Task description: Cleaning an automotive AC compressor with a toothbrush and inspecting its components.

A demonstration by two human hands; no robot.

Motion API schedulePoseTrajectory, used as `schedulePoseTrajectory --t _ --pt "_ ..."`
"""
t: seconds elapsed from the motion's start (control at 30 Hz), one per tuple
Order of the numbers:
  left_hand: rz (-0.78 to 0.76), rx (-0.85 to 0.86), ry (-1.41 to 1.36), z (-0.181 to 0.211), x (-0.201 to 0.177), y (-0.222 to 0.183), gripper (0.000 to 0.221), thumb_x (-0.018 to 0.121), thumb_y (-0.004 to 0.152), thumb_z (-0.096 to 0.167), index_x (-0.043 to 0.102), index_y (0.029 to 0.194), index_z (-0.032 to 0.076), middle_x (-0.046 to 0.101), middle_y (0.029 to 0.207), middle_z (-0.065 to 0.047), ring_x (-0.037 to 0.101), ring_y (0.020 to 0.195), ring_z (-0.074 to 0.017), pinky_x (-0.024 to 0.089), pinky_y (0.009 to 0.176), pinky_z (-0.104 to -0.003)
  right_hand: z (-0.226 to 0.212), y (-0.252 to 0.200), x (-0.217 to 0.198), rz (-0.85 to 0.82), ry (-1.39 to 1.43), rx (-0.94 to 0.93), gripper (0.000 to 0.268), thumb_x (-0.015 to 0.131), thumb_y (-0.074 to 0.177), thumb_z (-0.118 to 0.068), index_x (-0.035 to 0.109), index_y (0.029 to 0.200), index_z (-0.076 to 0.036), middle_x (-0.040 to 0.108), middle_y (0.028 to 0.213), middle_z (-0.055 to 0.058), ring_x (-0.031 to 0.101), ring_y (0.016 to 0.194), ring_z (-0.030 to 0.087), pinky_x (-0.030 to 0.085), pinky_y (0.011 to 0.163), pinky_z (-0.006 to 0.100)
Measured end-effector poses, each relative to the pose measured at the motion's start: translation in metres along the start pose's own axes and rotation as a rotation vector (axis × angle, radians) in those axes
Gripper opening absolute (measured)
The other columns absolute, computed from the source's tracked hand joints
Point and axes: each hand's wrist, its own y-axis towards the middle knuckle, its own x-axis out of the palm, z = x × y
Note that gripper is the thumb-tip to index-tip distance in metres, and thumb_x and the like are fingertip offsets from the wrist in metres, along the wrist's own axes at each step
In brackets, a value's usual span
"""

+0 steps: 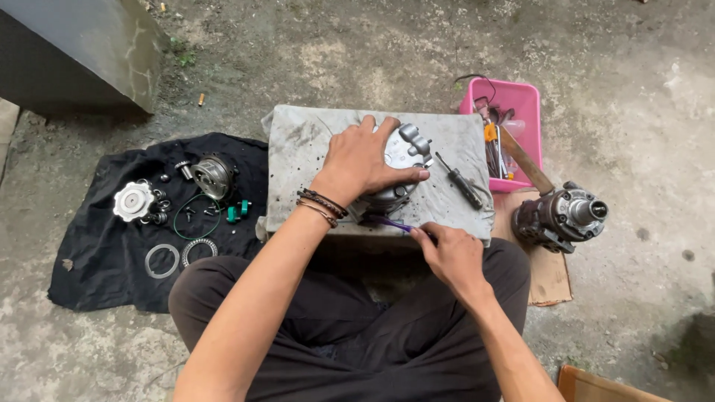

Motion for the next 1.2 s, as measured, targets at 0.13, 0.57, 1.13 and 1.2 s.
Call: schedulePoseTrajectory --t 0.13,0.57,1.13,1.2 --pt "-0.019 -0.011 0.002 -0.001 0.003 0.005 0.100 0.059 0.063 0.093 0.047 0.136 0.026 0.057 0.118 -0.009 0.064 0.112 -0.0397 0.053 0.091 -0.057 -0.025 0.002 0.003 -0.043 0.030 0.028 0.043 0.048 0.098 -0.055 0.077 0.106 -0.024 0.078 0.091 0.017 0.073 0.099 0.044 0.056 0.090 0.057" --pt "-0.030 -0.019 -0.017 -0.002 0.009 0.007 0.100 0.059 0.062 0.093 0.046 0.135 0.026 0.056 0.119 -0.009 0.063 0.113 -0.0406 0.052 0.092 -0.055 -0.066 0.001 0.021 -0.183 0.158 0.090 0.058 0.040 0.102 -0.055 0.077 0.103 -0.009 0.074 0.091 0.028 0.068 0.103 0.051 0.052 0.089 0.060" --pt "-0.041 -0.026 -0.037 -0.001 0.006 0.007 0.098 0.062 0.062 0.090 0.047 0.134 0.026 0.056 0.122 -0.009 0.063 0.115 -0.0409 0.051 0.093 -0.054 -0.077 0.003 0.031 -0.161 0.092 0.122 0.067 0.036 0.102 -0.060 0.077 0.102 -0.007 0.074 0.092 0.028 0.069 0.103 0.050 0.052 0.089 0.061" --pt "-0.039 -0.023 -0.046 -0.001 0.005 0.005 0.097 0.062 0.063 0.090 0.047 0.134 0.026 0.056 0.122 -0.010 0.062 0.115 -0.0414 0.051 0.093 -0.054 -0.065 -0.015 0.031 -0.174 0.087 0.180 0.066 0.035 0.102 -0.060 0.076 0.106 -0.009 0.075 0.093 0.027 0.069 0.103 0.050 0.053 0.089 0.061"
